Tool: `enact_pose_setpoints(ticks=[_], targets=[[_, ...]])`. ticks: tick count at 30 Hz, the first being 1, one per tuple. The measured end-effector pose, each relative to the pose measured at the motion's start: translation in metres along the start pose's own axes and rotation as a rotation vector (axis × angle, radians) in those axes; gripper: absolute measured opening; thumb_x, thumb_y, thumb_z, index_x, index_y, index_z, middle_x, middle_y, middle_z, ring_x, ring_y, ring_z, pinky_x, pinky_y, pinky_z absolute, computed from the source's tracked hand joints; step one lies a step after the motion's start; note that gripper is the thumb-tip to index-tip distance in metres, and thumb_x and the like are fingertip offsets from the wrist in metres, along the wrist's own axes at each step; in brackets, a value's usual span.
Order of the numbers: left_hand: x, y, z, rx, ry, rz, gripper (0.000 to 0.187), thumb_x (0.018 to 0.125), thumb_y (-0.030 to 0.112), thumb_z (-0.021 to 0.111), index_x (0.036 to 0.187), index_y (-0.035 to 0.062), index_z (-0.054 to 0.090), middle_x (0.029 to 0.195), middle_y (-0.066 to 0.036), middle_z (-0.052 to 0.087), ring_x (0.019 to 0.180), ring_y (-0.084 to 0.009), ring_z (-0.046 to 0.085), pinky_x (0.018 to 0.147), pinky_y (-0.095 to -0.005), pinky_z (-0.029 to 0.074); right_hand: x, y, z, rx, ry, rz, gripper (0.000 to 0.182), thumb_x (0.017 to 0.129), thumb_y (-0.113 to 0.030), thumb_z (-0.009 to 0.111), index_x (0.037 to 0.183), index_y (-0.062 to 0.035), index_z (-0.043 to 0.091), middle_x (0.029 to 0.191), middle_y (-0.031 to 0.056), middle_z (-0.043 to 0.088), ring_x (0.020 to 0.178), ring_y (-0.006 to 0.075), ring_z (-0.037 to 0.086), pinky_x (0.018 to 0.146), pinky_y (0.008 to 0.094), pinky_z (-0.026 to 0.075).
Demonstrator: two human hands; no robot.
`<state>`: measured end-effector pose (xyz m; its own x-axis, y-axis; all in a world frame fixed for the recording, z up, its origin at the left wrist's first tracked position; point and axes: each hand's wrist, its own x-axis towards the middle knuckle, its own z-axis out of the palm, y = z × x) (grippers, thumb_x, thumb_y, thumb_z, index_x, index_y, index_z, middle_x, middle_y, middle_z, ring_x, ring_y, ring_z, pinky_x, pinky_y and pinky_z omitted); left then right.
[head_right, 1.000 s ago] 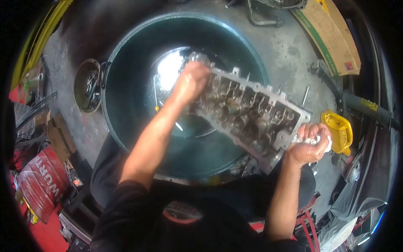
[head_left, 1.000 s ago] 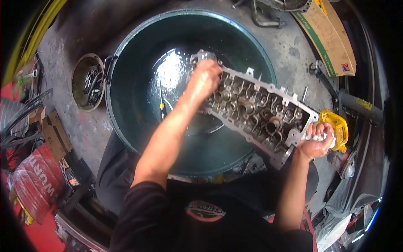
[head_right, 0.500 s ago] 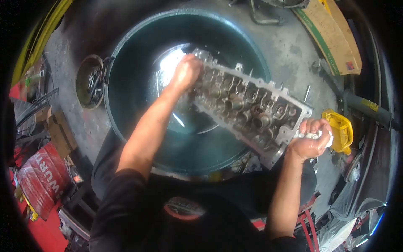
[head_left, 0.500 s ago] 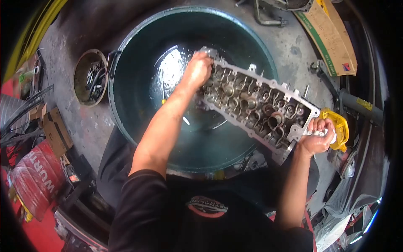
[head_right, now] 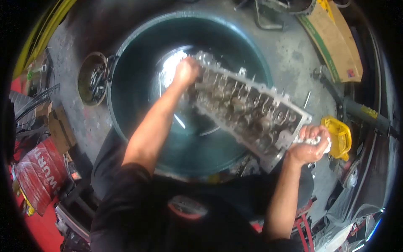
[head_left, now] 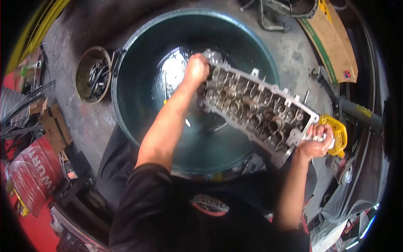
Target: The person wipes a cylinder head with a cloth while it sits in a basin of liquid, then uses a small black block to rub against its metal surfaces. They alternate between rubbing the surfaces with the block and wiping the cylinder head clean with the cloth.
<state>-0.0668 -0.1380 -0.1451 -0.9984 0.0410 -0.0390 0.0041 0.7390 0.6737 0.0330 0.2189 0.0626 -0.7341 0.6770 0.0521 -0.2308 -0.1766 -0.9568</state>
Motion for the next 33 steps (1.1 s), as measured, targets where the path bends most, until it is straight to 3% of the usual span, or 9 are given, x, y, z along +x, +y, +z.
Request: enact_pose_setpoints(ticks=[4,8,11,14,17,19,24,31,33], targets=[[-0.022,0.041,-0.003,-0.098,0.205,0.347,0.015,0.072,0.002,0.062,0.081,0.0024,0.073,0.083,-0.015,0.066,0.088,-0.0352,0.063,0.083,-0.0427,0.053,-0.001,0.003,0.0,0.046,0.009,0.025,0.018,0.094,-0.018,0.051,0.09,-0.0012,0.057,0.068,0.0024,0.041,0.057,0.0113,0.04,0.046,0.0256,0.035],[-0.011,0.006,0.025,0.139,0.08,0.148,0.011,0.072,0.002,0.063,0.078,0.0026,0.072,0.084,-0.014,0.066,0.089,-0.0341,0.062,0.083,-0.0432,0.053,0.001,0.0,-0.004,-0.033,0.003,-0.015,0.018,0.093,-0.017,0.05,0.09,-0.0009,0.056,0.067,0.0021,0.04,0.057,0.0112,0.039,0.047,0.0257,0.034],[-0.026,0.032,0.009,-0.053,0.27,0.256,0.007,0.072,0.002,0.062,0.073,0.0017,0.069,0.081,-0.016,0.065,0.086,-0.0325,0.062,0.083,-0.0429,0.051,0.0,0.002,0.001,0.012,-0.004,0.015,0.018,0.093,-0.018,0.05,0.09,-0.0006,0.056,0.067,0.0021,0.04,0.056,0.0112,0.039,0.047,0.0259,0.034],[-0.016,0.016,0.012,0.243,-0.022,0.249,0.01,0.074,0.001,0.061,0.077,0.0021,0.07,0.086,-0.016,0.066,0.087,-0.033,0.061,0.084,-0.0435,0.052,-0.006,-0.004,0.007,-0.03,0.035,-0.002,0.019,0.093,-0.018,0.05,0.091,-0.0004,0.057,0.066,0.002,0.04,0.055,0.0113,0.039,0.047,0.0256,0.034],[-0.027,0.024,0.016,-0.043,0.237,0.273,0.007,0.073,0.001,0.06,0.073,-0.0006,0.067,0.086,-0.018,0.065,0.089,-0.0349,0.061,0.086,-0.0442,0.051,-0.004,-0.002,0.005,0.052,0.015,0.037,0.019,0.093,-0.018,0.051,0.092,-0.0004,0.057,0.066,0.0026,0.04,0.055,0.0116,0.039,0.047,0.0255,0.034],[-0.019,0.02,0.006,0.08,0.045,0.192,0.013,0.076,-0.001,0.059,0.08,-0.0008,0.071,0.09,-0.018,0.064,0.091,-0.036,0.06,0.085,-0.0436,0.052,-0.006,-0.004,0.006,0.048,0.03,0.041,0.019,0.092,-0.018,0.051,0.092,-0.0001,0.057,0.066,0.0031,0.041,0.056,0.012,0.04,0.046,0.0255,0.035],[-0.032,0.023,0.005,0.017,0.189,0.281,0.012,0.073,0.001,0.06,0.08,-0.0018,0.07,0.088,-0.018,0.066,0.088,-0.037,0.061,0.085,-0.0434,0.051,-0.005,-0.001,0.0,0.049,0.035,0.011,0.019,0.093,-0.018,0.051,0.093,0.0003,0.057,0.066,0.0034,0.041,0.056,0.0129,0.04,0.046,0.0258,0.035],[-0.031,0.036,0.003,-0.048,0.372,-0.142,0.017,0.073,-0.001,0.062,0.087,-0.0013,0.071,0.095,-0.015,0.071,0.091,-0.0358,0.065,0.088,-0.0445,0.052,-0.007,-0.001,0.002,0.022,0.016,-0.009,0.02,0.093,-0.018,0.051,0.094,0.0,0.057,0.066,0.0036,0.04,0.056,0.0124,0.039,0.045,0.0255,0.035],[-0.037,0.067,-0.003,-0.081,0.267,0.176,0.022,0.081,0.0,0.06,0.1,-0.0008,0.071,0.102,-0.018,0.07,0.098,-0.0361,0.066,0.089,-0.0438,0.052,-0.008,0.0,-0.007,0.0,0.008,0.009,0.02,0.093,-0.019,0.051,0.094,-0.0001,0.058,0.066,0.0037,0.041,0.056,0.0125,0.039,0.046,0.0258,0.035]])
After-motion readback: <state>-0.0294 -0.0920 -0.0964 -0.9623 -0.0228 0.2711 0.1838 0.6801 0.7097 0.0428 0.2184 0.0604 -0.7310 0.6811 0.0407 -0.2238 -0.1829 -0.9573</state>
